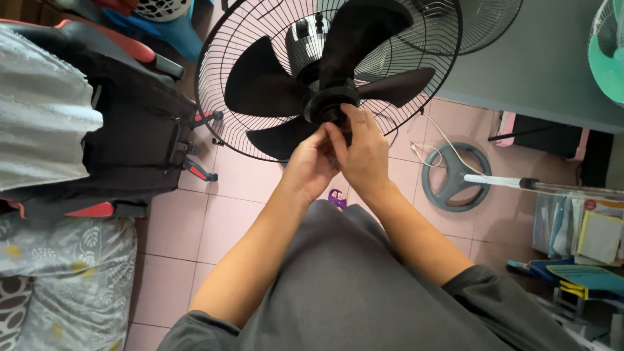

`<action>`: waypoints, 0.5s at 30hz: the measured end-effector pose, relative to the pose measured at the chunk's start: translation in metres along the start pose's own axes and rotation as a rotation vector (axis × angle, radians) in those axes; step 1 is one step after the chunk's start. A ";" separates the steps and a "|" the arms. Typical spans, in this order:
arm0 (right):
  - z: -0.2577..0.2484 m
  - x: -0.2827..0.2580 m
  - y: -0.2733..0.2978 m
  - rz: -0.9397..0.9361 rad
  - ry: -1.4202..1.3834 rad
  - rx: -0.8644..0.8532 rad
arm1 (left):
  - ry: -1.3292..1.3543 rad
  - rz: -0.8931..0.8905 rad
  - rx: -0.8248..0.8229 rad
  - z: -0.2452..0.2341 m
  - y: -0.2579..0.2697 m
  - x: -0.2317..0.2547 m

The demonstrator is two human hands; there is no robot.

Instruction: The person disassembles a black standing fan by removing the front grille, fan blades, and rear grille, then reassembles it. They repeat the process on a white standing fan with green blades, removing and reattaching the grilles and blades.

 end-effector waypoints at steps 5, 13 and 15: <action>0.008 0.004 0.009 0.083 0.013 0.021 | -0.294 0.739 0.333 -0.015 0.020 0.033; 0.003 -0.023 0.004 -0.078 0.178 0.094 | -0.513 0.940 0.285 -0.001 0.036 0.077; -0.002 -0.036 0.003 -0.186 0.200 0.150 | -0.578 1.004 0.273 0.002 0.038 0.080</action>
Point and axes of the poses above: each hand's wrist, its own y-axis away from the middle knuckle, its own z-axis out of the palm, x = y × z, the point moved 5 cm from there along -y, towards the middle knuckle, and after that the axes turned 10 degrees about x, right-handed, at the moved point
